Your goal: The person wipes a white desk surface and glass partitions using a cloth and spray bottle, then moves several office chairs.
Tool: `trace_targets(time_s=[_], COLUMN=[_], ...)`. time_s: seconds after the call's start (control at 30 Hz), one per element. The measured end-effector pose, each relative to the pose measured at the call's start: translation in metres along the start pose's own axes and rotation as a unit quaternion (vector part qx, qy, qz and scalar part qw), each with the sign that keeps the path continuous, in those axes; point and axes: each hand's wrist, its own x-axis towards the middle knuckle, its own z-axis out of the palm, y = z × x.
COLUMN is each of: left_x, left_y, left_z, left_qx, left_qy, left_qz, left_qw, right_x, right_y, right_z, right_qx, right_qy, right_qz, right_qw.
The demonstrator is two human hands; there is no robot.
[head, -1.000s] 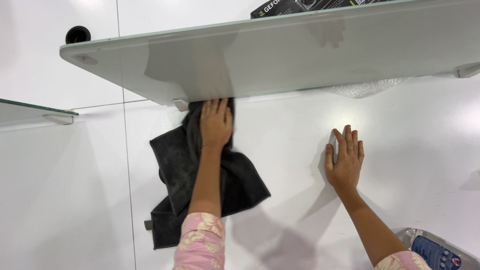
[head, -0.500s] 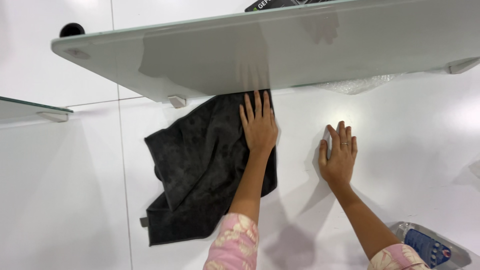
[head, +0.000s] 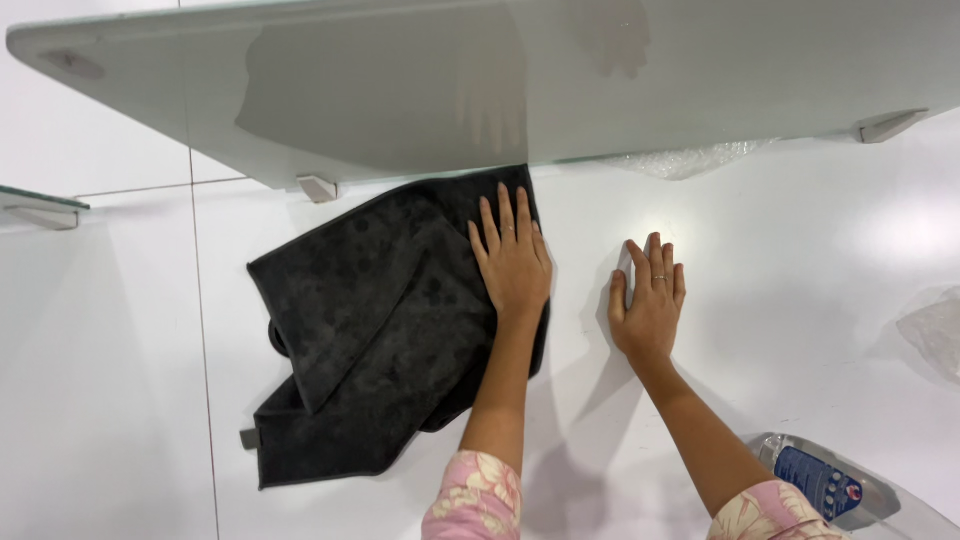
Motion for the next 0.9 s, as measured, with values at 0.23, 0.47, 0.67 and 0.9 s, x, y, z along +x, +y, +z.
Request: trace_targets(time_s=[0.23,0.47,0.67,0.9], left_x=[-0.069,-0.072,-0.074,-0.084], left_y=[0.001,-0.051,-0.114,-0.197], left_z=[-0.017,-0.037,-0.076,-0.127], left_qx=[-0.031,-0.087,-0.118,-0.076], left_qy=[-0.030,-0.037,-0.086,-0.041], left_qz=[0.029,0.084,0.031,0.013], left_qw=[0.999,0.992,0.989,0.996], right_x=[-0.003,-0.001,-0.001,-0.002], right_y=[0.002,0.000,0.001,0.002], right_z=[0.000,0.000,-0.001,0.000], right_qx=[0.007,0.014,0.017,0.017], right_qy=[0.007,0.007,0.001,0.003], right_qz=[-0.009,-0.008,-0.005,-0.008], right_qw=[1.000,1.000,1.000,1.000])
